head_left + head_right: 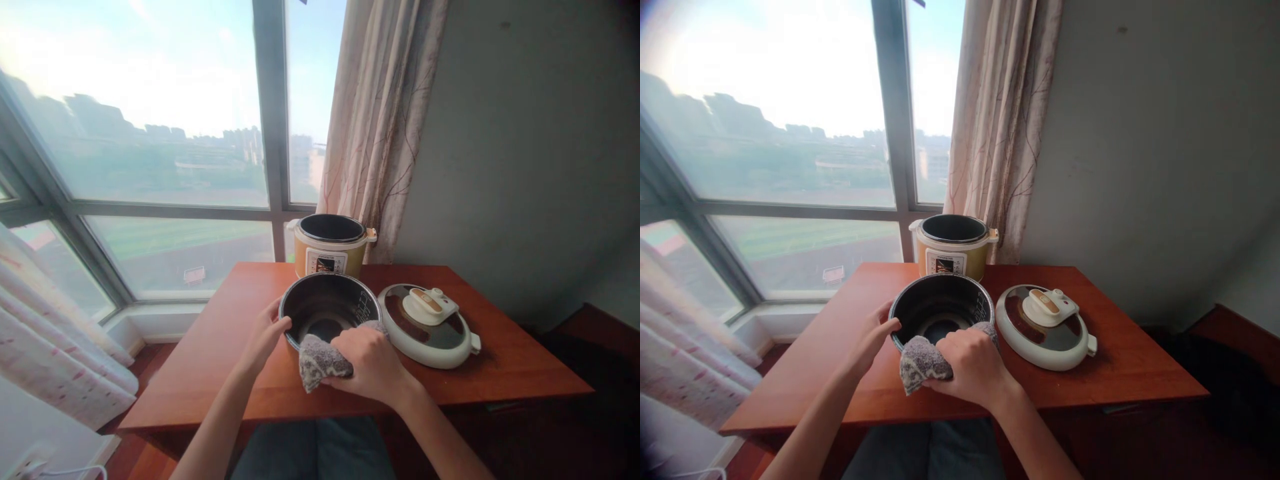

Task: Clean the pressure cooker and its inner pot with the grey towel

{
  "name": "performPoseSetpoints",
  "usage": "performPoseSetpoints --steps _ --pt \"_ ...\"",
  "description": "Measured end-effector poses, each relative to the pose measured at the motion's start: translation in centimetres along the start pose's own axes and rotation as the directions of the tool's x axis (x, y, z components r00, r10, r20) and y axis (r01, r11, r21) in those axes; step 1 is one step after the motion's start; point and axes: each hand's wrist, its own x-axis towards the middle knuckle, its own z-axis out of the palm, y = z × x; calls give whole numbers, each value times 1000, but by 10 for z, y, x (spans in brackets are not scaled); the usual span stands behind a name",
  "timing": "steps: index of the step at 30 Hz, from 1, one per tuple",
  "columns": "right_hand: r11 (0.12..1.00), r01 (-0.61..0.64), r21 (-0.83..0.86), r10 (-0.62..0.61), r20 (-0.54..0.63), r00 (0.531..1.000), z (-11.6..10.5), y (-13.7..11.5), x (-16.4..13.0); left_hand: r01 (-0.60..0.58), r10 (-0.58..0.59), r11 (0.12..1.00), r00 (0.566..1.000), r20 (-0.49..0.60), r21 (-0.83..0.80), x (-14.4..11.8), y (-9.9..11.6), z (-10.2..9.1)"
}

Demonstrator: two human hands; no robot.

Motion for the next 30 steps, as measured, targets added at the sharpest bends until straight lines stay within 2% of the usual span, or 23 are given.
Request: performPoseSetpoints --steps 6,11,13,15,17,20,23,30 --pt "997 59 42 -59 -5 998 -6 11 -13 56 -67 997 965 253 47 19 13 -19" --pt "988 115 105 -116 6 993 -6 21 -19 64 -73 997 917 392 37 34 13 -30" --pt "988 115 104 -116 -1 993 -6 22 -19 68 -68 998 910 409 14 36 10 -30" --pt "991 102 92 -101 -10 995 -4 22 -19 81 -69 997 929 364 -18 34 4 -27" --pt "993 83 78 -81 -21 996 -3 20 -18 95 -73 993 960 270 -71 27 -3 -22" --pt "997 58 55 -57 -26 998 -2 15 -17 83 -78 987 996 47 -139 13 -13 -13" --pt "999 31 32 -30 -17 999 -2 8 -15 52 -76 986 986 -151 -157 -3 -17 -5" --pt "999 -32 17 32 11 999 2 -16 -4 -43 12 991 973 -228 -128 -38 -6 11"
